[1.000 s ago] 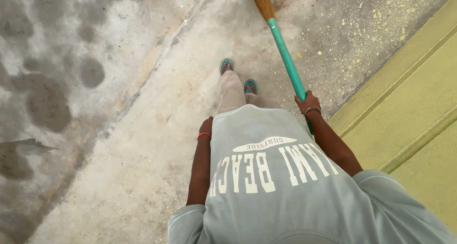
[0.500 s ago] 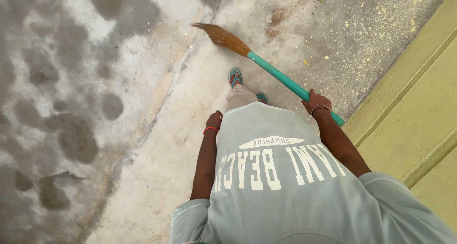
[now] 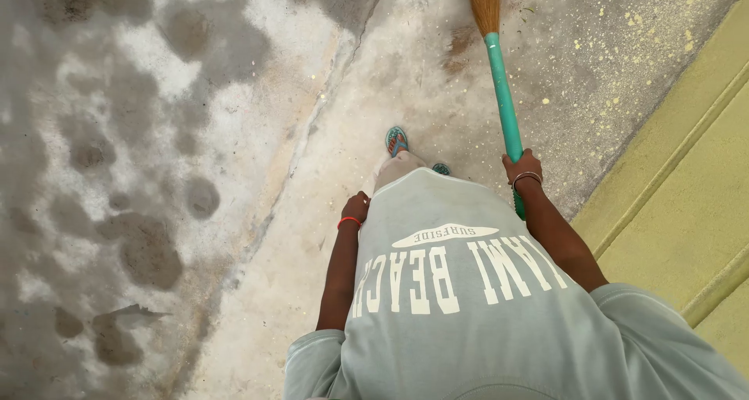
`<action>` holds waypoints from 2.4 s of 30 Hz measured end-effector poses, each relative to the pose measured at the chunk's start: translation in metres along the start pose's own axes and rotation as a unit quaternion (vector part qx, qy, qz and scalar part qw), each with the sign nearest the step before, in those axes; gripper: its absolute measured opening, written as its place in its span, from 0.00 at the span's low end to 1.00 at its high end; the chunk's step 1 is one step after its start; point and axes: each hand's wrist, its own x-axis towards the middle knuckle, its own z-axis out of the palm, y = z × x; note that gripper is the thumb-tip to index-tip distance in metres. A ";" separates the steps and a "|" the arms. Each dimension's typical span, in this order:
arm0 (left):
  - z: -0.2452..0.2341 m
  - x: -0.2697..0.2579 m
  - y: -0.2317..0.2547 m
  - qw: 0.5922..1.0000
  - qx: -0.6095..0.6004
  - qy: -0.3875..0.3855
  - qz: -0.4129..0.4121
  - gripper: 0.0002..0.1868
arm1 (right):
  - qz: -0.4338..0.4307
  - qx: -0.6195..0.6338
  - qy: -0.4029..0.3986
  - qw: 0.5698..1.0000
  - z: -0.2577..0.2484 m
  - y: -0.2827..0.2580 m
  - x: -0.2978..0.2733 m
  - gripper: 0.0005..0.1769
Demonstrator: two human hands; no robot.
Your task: Sweeping the concrete floor with a long-handled broom.
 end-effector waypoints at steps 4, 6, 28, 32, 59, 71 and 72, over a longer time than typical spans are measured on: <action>-0.019 0.015 -0.003 1.000 0.002 -0.004 0.002 0.17 | -0.058 -0.077 0.035 0.995 0.020 0.004 0.016 0.31; -0.032 0.025 -0.004 0.999 0.000 0.014 0.034 0.17 | -0.091 -0.126 0.034 0.987 0.020 -0.011 0.014 0.31; -0.098 0.058 -0.035 1.000 -0.008 -0.026 -0.010 0.17 | 0.008 0.125 0.071 0.990 0.021 -0.098 0.016 0.30; -0.109 0.076 -0.027 0.999 0.001 -0.030 0.023 0.15 | -0.044 0.094 0.038 0.994 0.013 -0.125 0.004 0.29; -0.254 0.214 0.052 0.997 0.054 0.019 0.054 0.14 | 0.028 0.063 0.016 0.998 -0.045 -0.269 0.141 0.30; -0.282 0.249 0.074 0.998 0.033 -0.033 0.036 0.15 | -0.052 0.046 0.036 0.997 -0.044 -0.286 0.112 0.30; -0.284 0.252 0.075 0.998 0.036 -0.037 0.030 0.15 | -0.074 0.002 0.027 0.997 -0.041 -0.290 0.117 0.31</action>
